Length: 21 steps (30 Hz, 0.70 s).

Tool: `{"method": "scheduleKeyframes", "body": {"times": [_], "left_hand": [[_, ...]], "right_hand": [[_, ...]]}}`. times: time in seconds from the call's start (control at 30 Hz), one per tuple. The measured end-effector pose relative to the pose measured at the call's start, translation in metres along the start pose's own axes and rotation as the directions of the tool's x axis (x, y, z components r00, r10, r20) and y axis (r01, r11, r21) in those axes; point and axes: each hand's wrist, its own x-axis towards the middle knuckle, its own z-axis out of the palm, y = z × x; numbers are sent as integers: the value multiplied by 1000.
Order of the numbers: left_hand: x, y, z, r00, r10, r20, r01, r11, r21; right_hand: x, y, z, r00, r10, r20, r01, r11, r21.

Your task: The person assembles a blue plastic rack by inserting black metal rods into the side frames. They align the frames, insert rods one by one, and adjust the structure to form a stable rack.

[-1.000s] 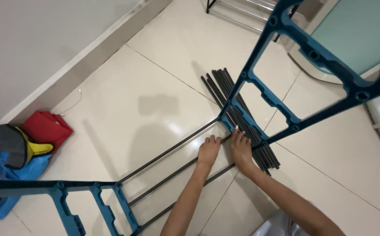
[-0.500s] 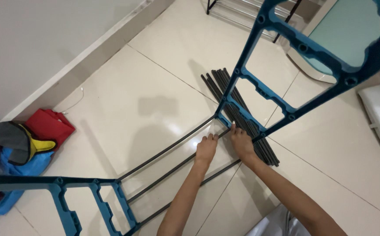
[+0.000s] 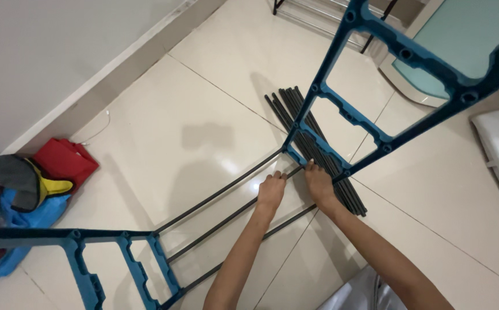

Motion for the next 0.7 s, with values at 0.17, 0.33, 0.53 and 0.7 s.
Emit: {"method": "scheduleKeyframes", "body": {"times": [0.17,0.33,0.53,0.7], "left_hand": [[-2,0,-1,1000,13,-5,-13,1000,-7],[-7,3,-2,1000,20,3,-20,1000,-14],[-10,2,-4,1000,6,-18,-7,999,-52],[-11,3,-3,1000,-13,15,14,996,-84]], "right_hand": [[1,-5,-4,1000,5,20,-3,998,-66],[-9,-9,-28,996,-37,82,53,977,-205],[-33,-4,-53,965,-253,64,245,793,-557],[-36,0,-57,941,-276,198,339,741,-579]]}}
